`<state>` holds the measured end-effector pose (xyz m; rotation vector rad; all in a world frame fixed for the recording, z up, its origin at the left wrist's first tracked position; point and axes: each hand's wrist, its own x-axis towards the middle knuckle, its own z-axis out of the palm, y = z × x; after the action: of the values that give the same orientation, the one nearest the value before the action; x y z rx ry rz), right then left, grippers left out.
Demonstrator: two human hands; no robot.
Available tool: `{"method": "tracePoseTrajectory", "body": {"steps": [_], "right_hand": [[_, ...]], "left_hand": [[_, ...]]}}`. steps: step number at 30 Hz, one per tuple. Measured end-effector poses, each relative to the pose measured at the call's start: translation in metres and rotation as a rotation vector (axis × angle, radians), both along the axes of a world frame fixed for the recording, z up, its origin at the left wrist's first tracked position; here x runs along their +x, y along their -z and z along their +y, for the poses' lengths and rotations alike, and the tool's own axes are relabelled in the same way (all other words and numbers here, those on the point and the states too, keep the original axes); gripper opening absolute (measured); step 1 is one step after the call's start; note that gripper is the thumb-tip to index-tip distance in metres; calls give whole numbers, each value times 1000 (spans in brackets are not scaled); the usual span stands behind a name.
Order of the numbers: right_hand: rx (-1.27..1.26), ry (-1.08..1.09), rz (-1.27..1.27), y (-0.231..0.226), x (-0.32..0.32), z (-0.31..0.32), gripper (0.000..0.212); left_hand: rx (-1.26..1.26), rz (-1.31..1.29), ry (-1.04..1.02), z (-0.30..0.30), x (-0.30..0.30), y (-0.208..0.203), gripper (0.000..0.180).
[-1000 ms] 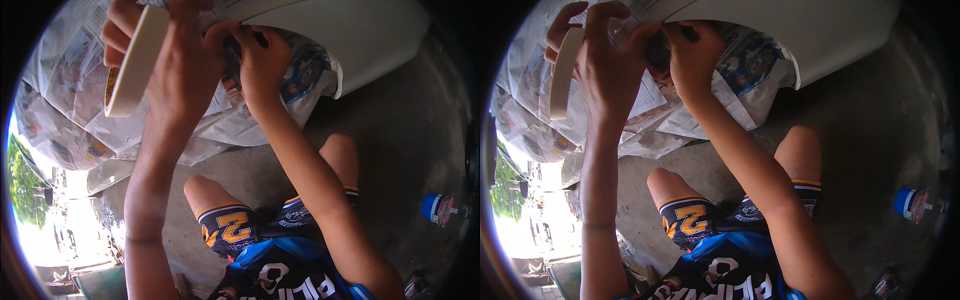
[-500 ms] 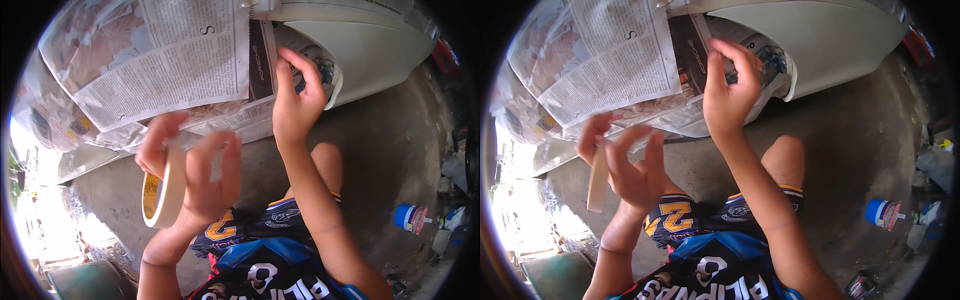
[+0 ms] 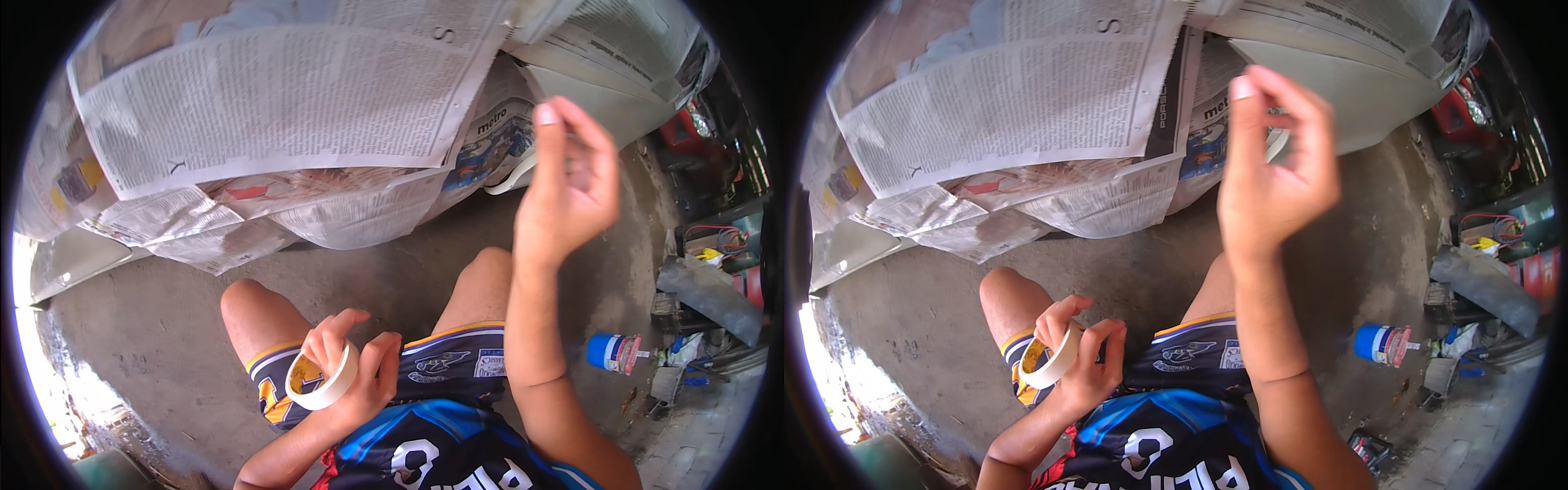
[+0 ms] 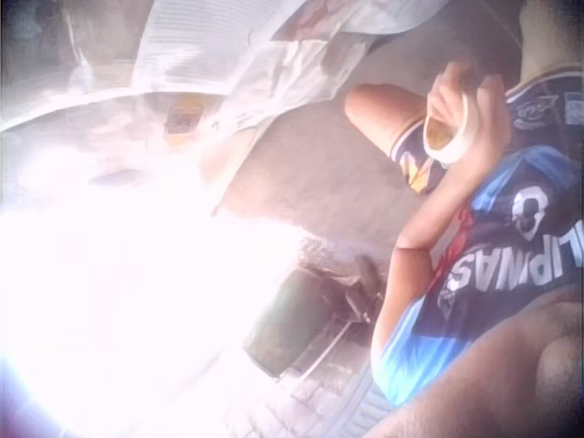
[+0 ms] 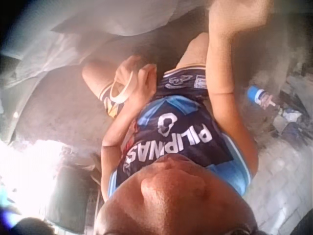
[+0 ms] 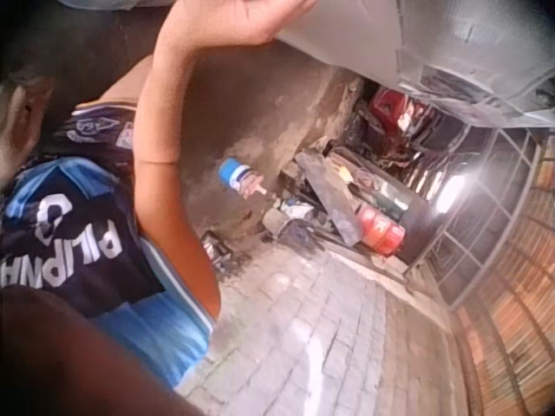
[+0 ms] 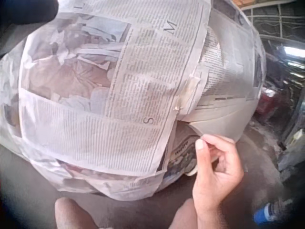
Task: The person tapes sheets of newspaper onto the rear bumper and trunk area of a white car using masking tape. They repeatedly tear tape, place newspaper sheets, and smooth them down to cover the surface.
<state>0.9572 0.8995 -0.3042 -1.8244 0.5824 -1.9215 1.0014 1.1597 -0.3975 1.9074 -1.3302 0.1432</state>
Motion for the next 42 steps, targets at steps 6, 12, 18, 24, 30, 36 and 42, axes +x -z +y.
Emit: {"method": "tracePoseTrajectory", "body": {"steps": [6,12,18,24,30,36,42], "right_hand": [[-312,369,245,-23,-16,-43,18],[-456,343,276,-41,-11,-53,21],[-552,312,316,-53,-12,-60,27],[-783,354,457,-69,-13,-73,38],[-794,332,458,-81,-14,-81,42],[-768,327,405,-78,-11,-81,48],[-813,385,339,-72,-11,-75,53]], "left_hand": [[-31,84,-72,14,12,15,26],[-14,172,14,22,7,24,26],[-14,223,40,25,3,25,28],[-10,240,0,27,11,33,28],[-20,245,-25,25,12,37,27],[20,249,-15,26,2,36,26],[7,375,62,24,-6,39,32]]}}
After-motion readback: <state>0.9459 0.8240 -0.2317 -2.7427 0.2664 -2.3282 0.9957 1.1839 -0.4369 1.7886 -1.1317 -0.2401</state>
